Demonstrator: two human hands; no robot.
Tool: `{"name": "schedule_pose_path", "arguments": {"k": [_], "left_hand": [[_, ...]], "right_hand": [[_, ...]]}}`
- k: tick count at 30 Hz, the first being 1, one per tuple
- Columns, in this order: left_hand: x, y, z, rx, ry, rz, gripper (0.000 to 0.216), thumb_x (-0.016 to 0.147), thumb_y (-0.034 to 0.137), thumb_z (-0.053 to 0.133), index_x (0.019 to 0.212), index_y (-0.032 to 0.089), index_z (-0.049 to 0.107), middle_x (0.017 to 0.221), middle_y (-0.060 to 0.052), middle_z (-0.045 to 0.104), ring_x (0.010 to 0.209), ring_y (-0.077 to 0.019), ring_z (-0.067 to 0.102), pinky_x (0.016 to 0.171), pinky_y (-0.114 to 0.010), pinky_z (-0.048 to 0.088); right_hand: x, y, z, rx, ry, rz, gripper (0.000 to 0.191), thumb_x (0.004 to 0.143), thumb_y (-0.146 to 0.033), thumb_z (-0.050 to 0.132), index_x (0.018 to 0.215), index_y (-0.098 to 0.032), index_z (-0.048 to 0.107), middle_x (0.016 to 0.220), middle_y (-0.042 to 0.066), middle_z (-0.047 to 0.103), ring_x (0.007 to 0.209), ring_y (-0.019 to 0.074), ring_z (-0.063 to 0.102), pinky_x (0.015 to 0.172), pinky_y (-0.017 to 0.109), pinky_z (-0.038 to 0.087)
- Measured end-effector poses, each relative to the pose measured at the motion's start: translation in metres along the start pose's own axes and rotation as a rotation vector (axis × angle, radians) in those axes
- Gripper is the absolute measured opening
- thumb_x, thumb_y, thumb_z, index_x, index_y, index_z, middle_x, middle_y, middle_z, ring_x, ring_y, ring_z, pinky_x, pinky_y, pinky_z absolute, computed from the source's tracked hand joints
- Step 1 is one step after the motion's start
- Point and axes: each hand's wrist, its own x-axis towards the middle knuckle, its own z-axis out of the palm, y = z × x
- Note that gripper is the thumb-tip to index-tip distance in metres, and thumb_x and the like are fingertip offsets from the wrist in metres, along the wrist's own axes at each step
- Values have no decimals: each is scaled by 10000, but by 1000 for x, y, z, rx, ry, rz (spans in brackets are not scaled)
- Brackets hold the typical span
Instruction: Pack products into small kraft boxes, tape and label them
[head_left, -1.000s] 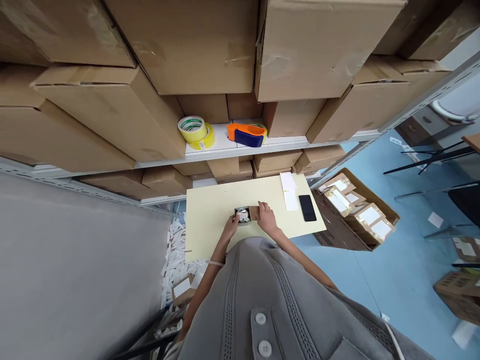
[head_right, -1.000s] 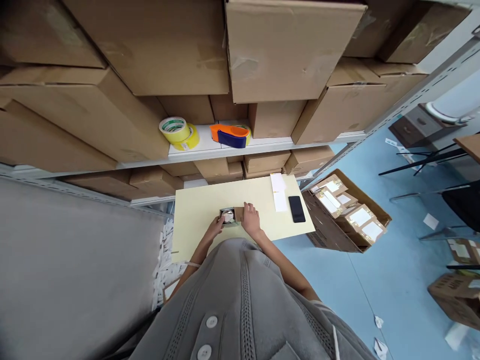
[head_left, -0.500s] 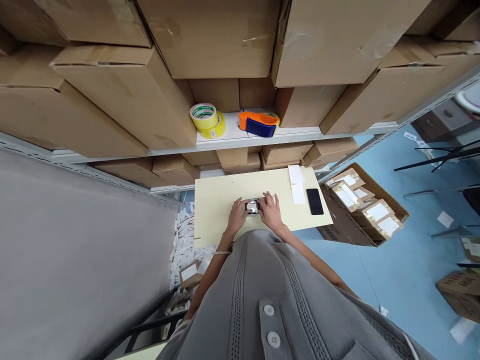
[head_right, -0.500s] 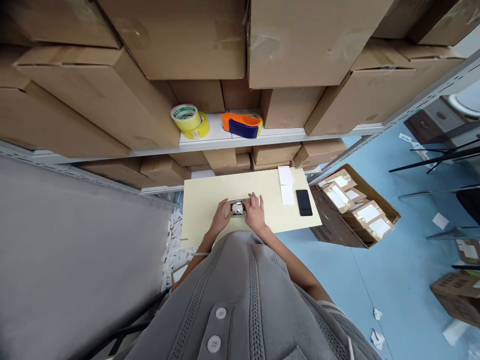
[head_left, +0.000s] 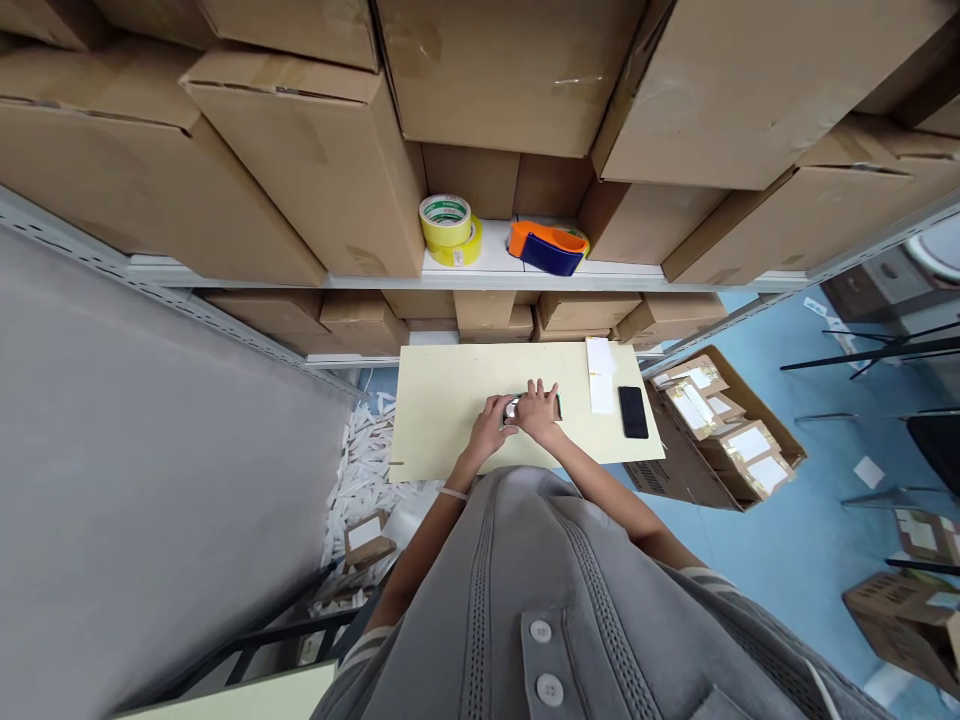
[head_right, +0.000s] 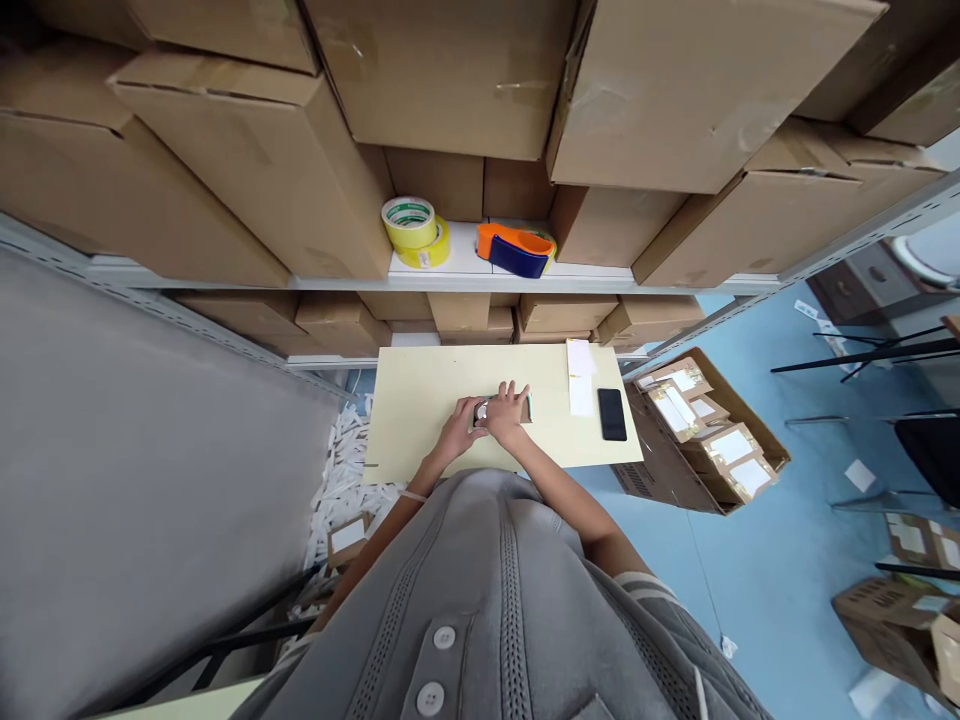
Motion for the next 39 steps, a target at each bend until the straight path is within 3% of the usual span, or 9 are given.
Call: {"name": "schedule_pose_path", "arguments": {"k": [5,8,15,20,24,30,32,35,39], "left_hand": [[6,-1,9,-1,65,89,782,705,129,732,1387,230,363,1418,-155,394,1363,-298,398,1067,-461,399],[7,-2,13,29,70,80,750,715,162,725,1370,205,363,1352,-164,441,1305,-308,450,1027,-457,425],[5,-9,12,56,85,74,690,706,252,750,1303,212,406,1268,-122,502,1204,-288,522,962,-414,456],[10,-7,6,133,106,37,619,744,292,721,1289,230,434,1237,-104,527,1187,-290,536,947,-402,457],[17,0,-4,176,142,18,673,715,269,751,1310,256,438,1280,-103,518,1220,-306,518,985,-413,442],[36,-9,-53,171,375,-145,700,729,230,742,1340,250,400,1314,-104,480,1248,-293,494,1011,-413,448],[44,-17,-74,172,482,-209,734,737,249,745,1362,242,361,1347,-116,446,1275,-292,467,1004,-416,456],[56,-32,-100,196,590,-276,767,732,267,755,1367,237,326,1365,-135,421,1297,-302,441,982,-435,470],[65,-47,-115,203,597,-320,752,722,250,758,1342,244,333,1351,-147,433,1292,-301,451,969,-428,472]], "right_hand": [[-4,-5,4,37,60,-23,460,786,-262,679,1198,-61,633,1436,272,437,1373,398,340,1116,636,135],[-13,-2,8,83,157,-70,395,779,-171,635,1158,-60,632,1459,261,415,1355,359,375,1107,552,235],[-33,12,2,327,345,-129,277,711,-225,692,967,-134,640,1434,200,468,1203,327,508,1077,471,339],[-48,24,-27,664,483,-106,368,680,-281,697,1017,-168,602,1425,165,470,1134,283,571,932,394,485],[-74,43,-62,894,669,-107,418,677,-318,687,1058,-171,593,1307,162,553,1124,273,570,895,377,506],[-104,84,-92,995,870,32,435,714,-410,650,1077,-182,575,997,46,636,778,157,577,737,304,521],[-99,94,-84,972,880,119,424,695,-438,664,1018,-180,574,889,17,616,730,151,572,692,282,505],[-82,97,-50,946,786,217,467,662,-470,684,1004,-179,558,880,36,630,735,180,604,664,285,495],[-66,90,9,876,582,236,459,697,-456,634,1060,-194,536,983,91,667,851,237,647,726,329,506]]}}
